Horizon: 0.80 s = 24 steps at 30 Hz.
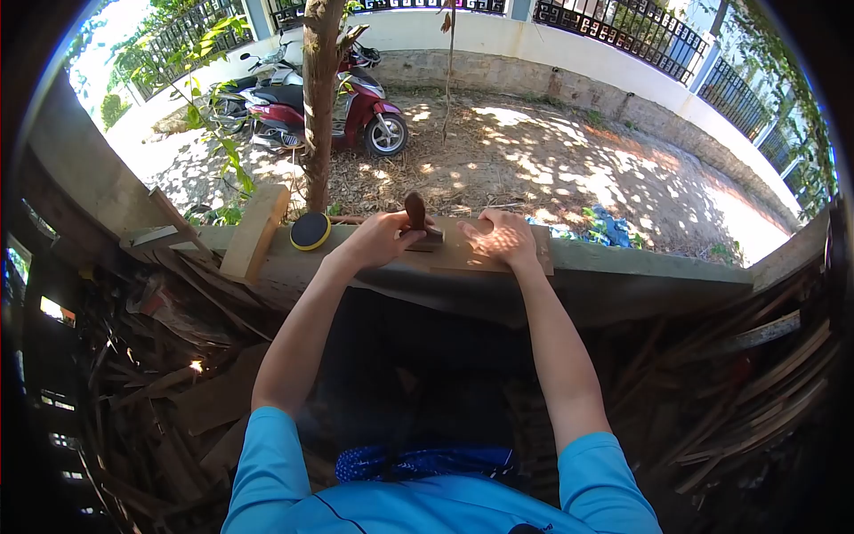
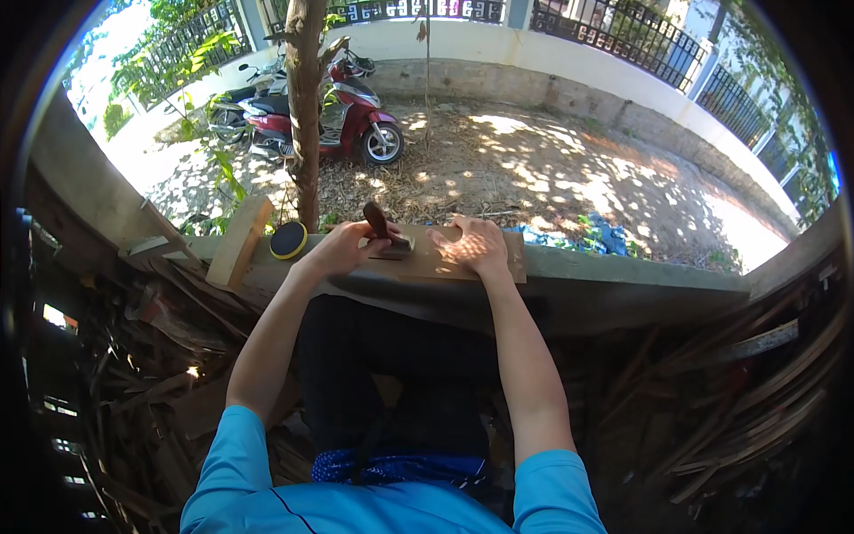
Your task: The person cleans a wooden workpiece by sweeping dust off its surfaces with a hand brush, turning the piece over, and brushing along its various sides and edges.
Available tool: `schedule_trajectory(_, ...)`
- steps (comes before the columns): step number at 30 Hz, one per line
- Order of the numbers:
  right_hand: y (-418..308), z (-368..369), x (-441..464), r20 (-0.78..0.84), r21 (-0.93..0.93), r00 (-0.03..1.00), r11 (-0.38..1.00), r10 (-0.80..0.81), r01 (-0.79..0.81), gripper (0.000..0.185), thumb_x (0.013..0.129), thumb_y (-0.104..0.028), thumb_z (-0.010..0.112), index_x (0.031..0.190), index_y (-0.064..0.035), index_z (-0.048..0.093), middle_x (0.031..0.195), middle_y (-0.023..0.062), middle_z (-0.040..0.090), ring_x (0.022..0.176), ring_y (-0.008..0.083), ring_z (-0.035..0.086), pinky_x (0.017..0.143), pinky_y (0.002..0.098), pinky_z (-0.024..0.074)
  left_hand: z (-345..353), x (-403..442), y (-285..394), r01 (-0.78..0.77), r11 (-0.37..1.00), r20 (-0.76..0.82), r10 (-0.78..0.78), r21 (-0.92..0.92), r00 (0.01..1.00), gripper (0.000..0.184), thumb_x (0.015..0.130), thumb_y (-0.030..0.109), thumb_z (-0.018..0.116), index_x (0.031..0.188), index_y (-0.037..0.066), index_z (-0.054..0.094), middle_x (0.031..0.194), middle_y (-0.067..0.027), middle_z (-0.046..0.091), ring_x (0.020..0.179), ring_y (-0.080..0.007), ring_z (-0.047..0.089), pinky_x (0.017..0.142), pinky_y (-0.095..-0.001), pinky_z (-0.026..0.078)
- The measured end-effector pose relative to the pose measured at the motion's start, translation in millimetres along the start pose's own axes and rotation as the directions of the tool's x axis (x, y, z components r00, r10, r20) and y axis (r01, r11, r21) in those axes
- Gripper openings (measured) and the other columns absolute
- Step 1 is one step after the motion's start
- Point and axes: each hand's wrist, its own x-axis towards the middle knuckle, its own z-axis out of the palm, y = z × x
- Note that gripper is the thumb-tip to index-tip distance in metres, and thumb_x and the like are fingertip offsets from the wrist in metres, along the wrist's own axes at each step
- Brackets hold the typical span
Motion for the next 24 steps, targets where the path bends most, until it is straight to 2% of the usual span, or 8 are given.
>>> schedule_trajectory(2, 0, 1, 0, 0.000, 0.015, 1.000, 1.000, -0.002, 0.002, 0.070, 0.086, -0.074, 0.063, 0.111, -0.0100, 0.074, 0.109, 0.0158, 0.076, 0.110, 0.0342, 0.070, 0.102, 0.0442, 0.0503, -6, -4, 20, 0.100, 0.993, 0.161, -0.089, -0.064, 0.983, 0.028, 0.101, 0.019, 0.066, 0.126, 0.008, 0.069, 0.116, -0.0133, 0.074, 0.108, -0.0235, 0.072, 0.094, -0.0357, 0.054)
schedule_trajectory(5, -3, -1, -1, 0.017, 0.028, 1.000, 0.999, 0.019, -0.020, 0.069, 0.087, -0.073, 0.063, 0.112, -0.0094, 0.074, 0.109, 0.0164, 0.076, 0.111, 0.0342, 0.070, 0.102, 0.0440, 0.0497, -9, 0, 11, 0.133, 0.985, 0.300, -0.094, -0.113, 0.949, 0.030, 0.101, 0.024, 0.066, 0.127, 0.008, 0.068, 0.118, -0.0132, 0.073, 0.109, -0.0228, 0.070, 0.096, -0.0359, 0.053)
schedule_trajectory(8, -2, 0, 0, 0.010, 0.008, 1.000, 1.000, 0.005, -0.006, 0.070, 0.088, -0.073, 0.062, 0.113, -0.0081, 0.074, 0.110, 0.0170, 0.076, 0.111, 0.0343, 0.069, 0.102, 0.0442, 0.0496, -17, 11, 6, 0.175, 0.984, 0.350, -0.153, -0.031, 0.924, 0.032, 0.101, 0.029, 0.067, 0.125, 0.008, 0.069, 0.119, -0.0137, 0.073, 0.111, -0.0235, 0.070, 0.097, -0.0368, 0.052)
schedule_trajectory(12, 4, 3, 1, 0.004, -0.015, 1.000, 1.000, -0.018, 0.018, 0.076, 0.087, -0.076, 0.059, 0.114, -0.0061, 0.072, 0.113, 0.0179, 0.075, 0.112, 0.0347, 0.069, 0.102, 0.0450, 0.0494, -7, 15, 3, 0.244, 0.968, -0.055, -0.241, 0.058, 0.969, 0.028, 0.099, 0.028, 0.068, 0.119, 0.007, 0.070, 0.113, -0.0137, 0.074, 0.103, -0.0282, 0.072, 0.090, -0.0397, 0.055)
schedule_trajectory(15, 2, 1, 2, 0.019, -0.032, 1.000, 0.999, -0.015, 0.015, 0.076, 0.087, -0.076, 0.059, 0.113, -0.0061, 0.072, 0.112, 0.0178, 0.074, 0.111, 0.0349, 0.068, 0.101, 0.0453, 0.0495, 10, 18, -27, -0.013, 0.978, -0.344, 0.085, 0.207, 0.935, 0.026, 0.098, 0.026, 0.069, 0.117, 0.007, 0.070, 0.107, -0.0137, 0.075, 0.099, -0.0298, 0.072, 0.086, -0.0403, 0.056)
schedule_trajectory(16, 0, -1, 0, 0.011, -0.026, 1.000, 0.999, -0.024, 0.024, 0.075, 0.087, -0.076, 0.059, 0.113, -0.0063, 0.072, 0.111, 0.0176, 0.074, 0.111, 0.0348, 0.069, 0.101, 0.0452, 0.0496, 13, 17, -31, -0.065, 0.970, -0.361, 0.149, 0.234, 0.921, 0.025, 0.097, 0.024, 0.070, 0.116, 0.007, 0.071, 0.106, -0.0134, 0.076, 0.098, -0.0316, 0.072, 0.084, -0.0407, 0.056)
schedule_trajectory(20, 3, 5, 1, -0.023, -0.031, 1.000, 0.999, -0.014, 0.014, 0.072, 0.087, -0.075, 0.059, 0.109, -0.0078, 0.072, 0.108, 0.0169, 0.075, 0.109, 0.0349, 0.069, 0.100, 0.0450, 0.0502, 17, 9, 2, 0.027, 0.997, -0.124, -0.019, 0.065, 0.992, 0.029, 0.098, 0.027, 0.069, 0.116, 0.004, 0.070, 0.103, -0.0167, 0.076, 0.095, -0.0320, 0.073, 0.083, -0.0400, 0.055)
schedule_trajectory(24, -2, 0, -2, 0.006, 0.001, 1.000, 1.000, 0.007, -0.007, 0.068, 0.088, -0.072, 0.061, 0.110, -0.0095, 0.073, 0.108, 0.0165, 0.076, 0.108, 0.0345, 0.070, 0.099, 0.0437, 0.0509, 12, 9, 21, 0.033, 0.999, 0.130, -0.032, -0.009, 0.991, 0.036, 0.100, 0.031, 0.068, 0.117, 0.000, 0.068, 0.098, -0.0193, 0.075, 0.090, -0.0317, 0.072, 0.080, -0.0415, 0.054)
